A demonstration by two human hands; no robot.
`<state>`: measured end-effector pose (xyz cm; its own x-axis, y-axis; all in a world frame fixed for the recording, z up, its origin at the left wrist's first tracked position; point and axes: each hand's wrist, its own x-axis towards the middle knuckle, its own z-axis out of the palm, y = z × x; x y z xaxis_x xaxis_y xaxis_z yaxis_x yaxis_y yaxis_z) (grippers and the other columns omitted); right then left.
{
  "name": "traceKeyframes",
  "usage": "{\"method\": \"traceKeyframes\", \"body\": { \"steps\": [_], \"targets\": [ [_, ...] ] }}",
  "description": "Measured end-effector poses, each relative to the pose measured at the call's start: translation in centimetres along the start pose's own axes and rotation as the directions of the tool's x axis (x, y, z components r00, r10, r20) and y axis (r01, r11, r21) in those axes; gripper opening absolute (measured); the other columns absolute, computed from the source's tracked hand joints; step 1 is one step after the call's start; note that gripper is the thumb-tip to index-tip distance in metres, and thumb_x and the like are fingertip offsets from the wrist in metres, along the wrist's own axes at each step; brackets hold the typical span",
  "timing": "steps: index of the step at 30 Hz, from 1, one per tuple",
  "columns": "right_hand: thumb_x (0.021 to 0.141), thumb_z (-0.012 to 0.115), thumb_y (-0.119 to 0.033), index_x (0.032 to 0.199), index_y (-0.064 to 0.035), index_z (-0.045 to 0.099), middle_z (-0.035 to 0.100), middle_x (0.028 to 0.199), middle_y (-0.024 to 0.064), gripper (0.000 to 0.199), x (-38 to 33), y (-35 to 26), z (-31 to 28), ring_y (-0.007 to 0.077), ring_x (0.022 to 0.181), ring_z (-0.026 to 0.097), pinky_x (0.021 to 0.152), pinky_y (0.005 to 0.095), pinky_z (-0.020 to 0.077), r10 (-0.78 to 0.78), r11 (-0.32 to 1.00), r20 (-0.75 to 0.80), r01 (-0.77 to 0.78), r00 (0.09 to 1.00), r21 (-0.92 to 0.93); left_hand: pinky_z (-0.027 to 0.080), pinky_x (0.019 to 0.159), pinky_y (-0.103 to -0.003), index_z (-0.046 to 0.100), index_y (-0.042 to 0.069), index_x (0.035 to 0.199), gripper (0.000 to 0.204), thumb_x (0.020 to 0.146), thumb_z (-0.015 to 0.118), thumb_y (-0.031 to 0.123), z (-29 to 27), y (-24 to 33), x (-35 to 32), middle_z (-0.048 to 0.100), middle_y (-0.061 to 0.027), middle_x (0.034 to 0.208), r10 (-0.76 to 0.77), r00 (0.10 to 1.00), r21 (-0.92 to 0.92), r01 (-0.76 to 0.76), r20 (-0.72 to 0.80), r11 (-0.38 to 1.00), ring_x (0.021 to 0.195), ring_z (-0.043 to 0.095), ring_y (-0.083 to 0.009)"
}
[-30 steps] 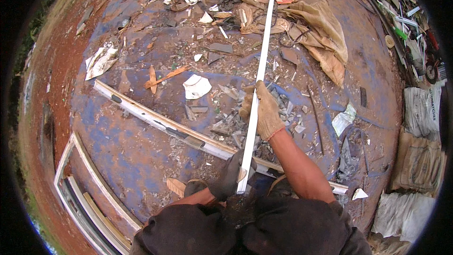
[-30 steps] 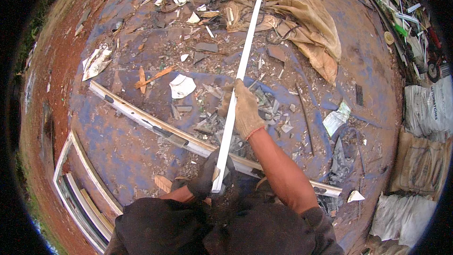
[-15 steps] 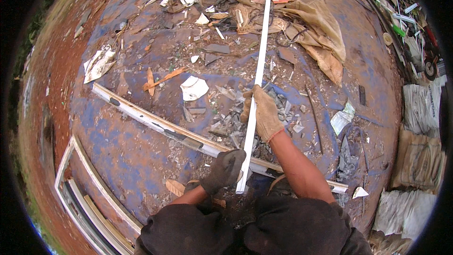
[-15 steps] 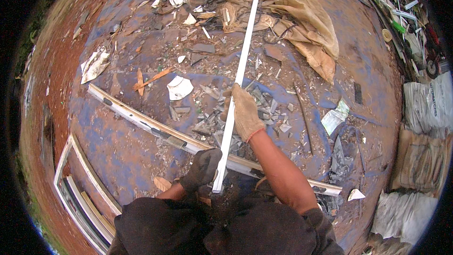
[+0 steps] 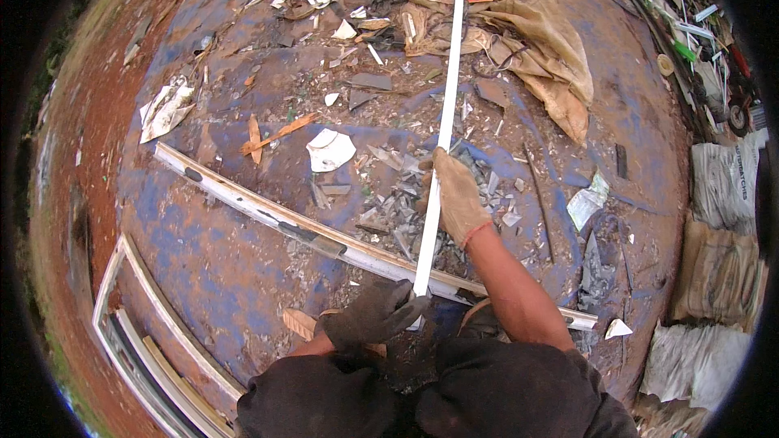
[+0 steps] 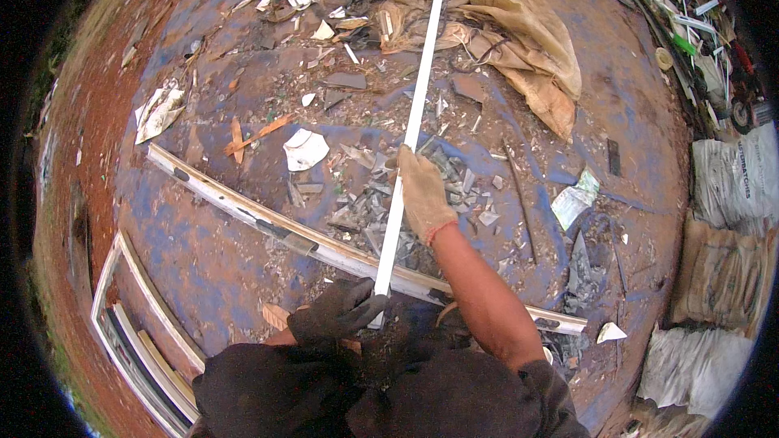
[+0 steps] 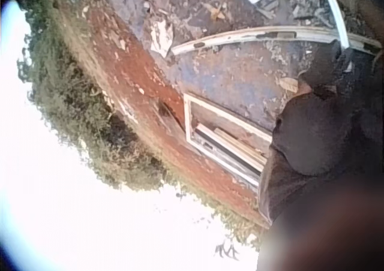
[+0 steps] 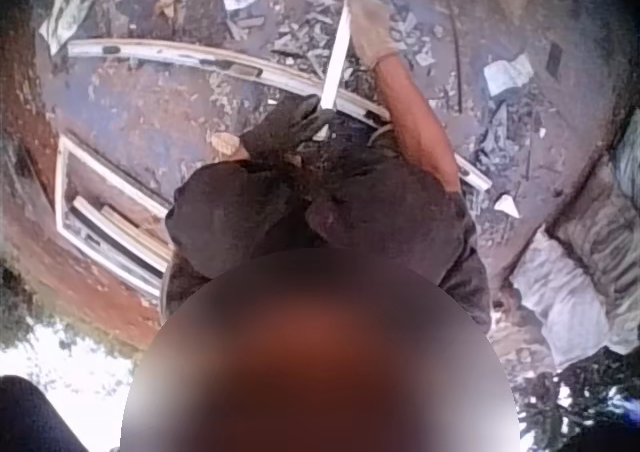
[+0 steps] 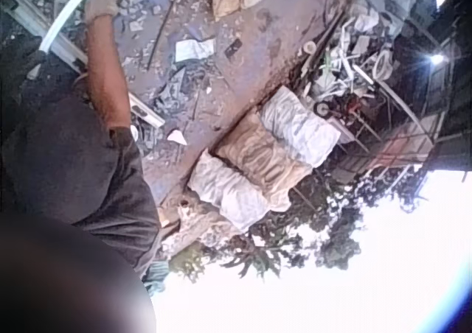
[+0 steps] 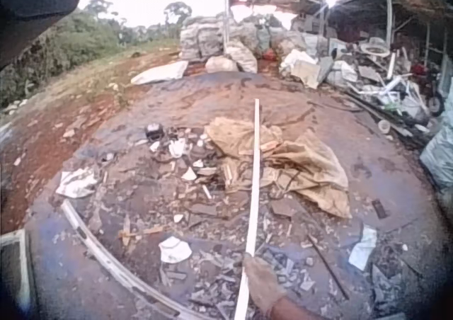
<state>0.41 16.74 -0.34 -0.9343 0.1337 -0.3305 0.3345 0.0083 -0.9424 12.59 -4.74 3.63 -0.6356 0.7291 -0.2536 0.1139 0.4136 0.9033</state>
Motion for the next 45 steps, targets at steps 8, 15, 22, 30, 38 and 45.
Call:
{"method": "traceKeyframes", "body": {
  "steps": [8, 15, 22, 30, 38, 45],
  "targets": [
    [0.096, 0.058, -0.015, 0.114, -0.0037, 0.061, 0.064, 0.086, 0.0247, 0.021, -11.4, -2.1, -1.1, 0.0436, 0.089, 0.068, 0.077, 0.0513, 0.0538, 0.052, 0.541, 0.282, 0.211, 0.958, -0.814, 0.052, 0.066, -0.048, 0.062, -0.001, 0.104, 0.024, 0.097, 0.059, 0.022, 3.8, -2.6, 0.4, 0.065, -0.0236, 0.084, 0.142, 0.952, 0.258, -0.07, -0.273, 0.964, 0.074, 0.066, -0.0419],
    [0.089, 0.061, -0.005, 0.094, -0.0004, 0.055, 0.058, 0.076, 0.0179, 0.009, -10.7, 2.1, 0.3, 0.0406, 0.07, 0.061, 0.06, 0.052, 0.0467, -0.568, 0.395, 0.256, 0.532, 0.782, -0.749, 0.052, 0.064, -0.036, 0.064, 0.002, 0.103, 0.033, 0.106, 0.048, 0.031, 5.5, -1.2, 1.5, 0.066, -0.0089, 0.084, -0.53, 0.844, -0.859, 0.211, -0.081, 0.466, 0.071, 0.063, -0.0193],
    [0.089, 0.063, -0.007, 0.093, -0.0036, 0.061, 0.06, 0.075, 0.014, 0.005, -10.0, 3.2, 1.2, 0.0378, 0.063, 0.061, 0.055, 0.052, 0.0468, -0.583, 0.401, 0.146, 0.44, 0.799, -0.803, 0.049, 0.058, -0.03, 0.063, 0.006, 0.107, 0.048, 0.109, 0.042, 0.05, 6.0, -0.5, 2.3, 0.063, -0.0019, 0.082, -0.588, 0.805, -0.985, 0.155, 0.078, 0.082, 0.068, 0.058, -0.0126],
    [0.092, 0.068, -0.018, 0.074, -0.0041, 0.055, 0.056, 0.066, 0.0164, 0.026, -8.4, -0.3, -0.3, 0.0425, 0.06, 0.057, 0.056, 0.0523, 0.0444, -0.709, 0.401, 0.086, 0.501, 0.7, -0.767, 0.044, 0.052, -0.03, 0.064, 0.006, 0.097, 0.064, 0.109, 0.034, 0.06, 4.0, 0.7, 2.6, 0.058, -0.0012, 0.067, -0.581, 0.814, -0.822, 0.325, -0.009, 0.468, 0.056, 0.052, -0.0128],
    [0.098, 0.06, -0.026, 0.115, 0.0039, 0.058, 0.067, 0.106, 0.0203, 0.035, -11.8, -4.4, -2.3, 0.0449, 0.097, 0.065, 0.078, 0.0543, 0.0519, -0.088, 0.438, 0.429, 0.422, 0.899, -0.794, 0.051, 0.068, -0.039, 0.064, 0.0, 0.099, 0.046, 0.111, 0.043, 0.04, 3.0, 0.2, 1.9, 0.062, -0.0127, 0.078, -0.372, 0.893, -0.467, 0.224, -0.253, 0.855, 0.074, 0.063, -0.0205],
    [0.088, 0.058, -0.008, 0.105, 0.0031, 0.059, 0.061, 0.093, 0.0208, 0.02, -13.3, -1.4, -1.2, 0.0443, 0.088, 0.062, 0.077, 0.0522, 0.0493, -0.213, 0.543, 0.516, 0.54, 0.829, -0.643, 0.051, 0.076, -0.042, 0.063, -0.001, 0.108, 0.026, 0.108, 0.047, 0.019, 3.4, -0.4, 2.6, 0.067, -0.0188, 0.089, -0.151, 0.876, -0.262, 0.03, -0.457, 0.964, 0.082, 0.066, -0.0332]
  ]
}}
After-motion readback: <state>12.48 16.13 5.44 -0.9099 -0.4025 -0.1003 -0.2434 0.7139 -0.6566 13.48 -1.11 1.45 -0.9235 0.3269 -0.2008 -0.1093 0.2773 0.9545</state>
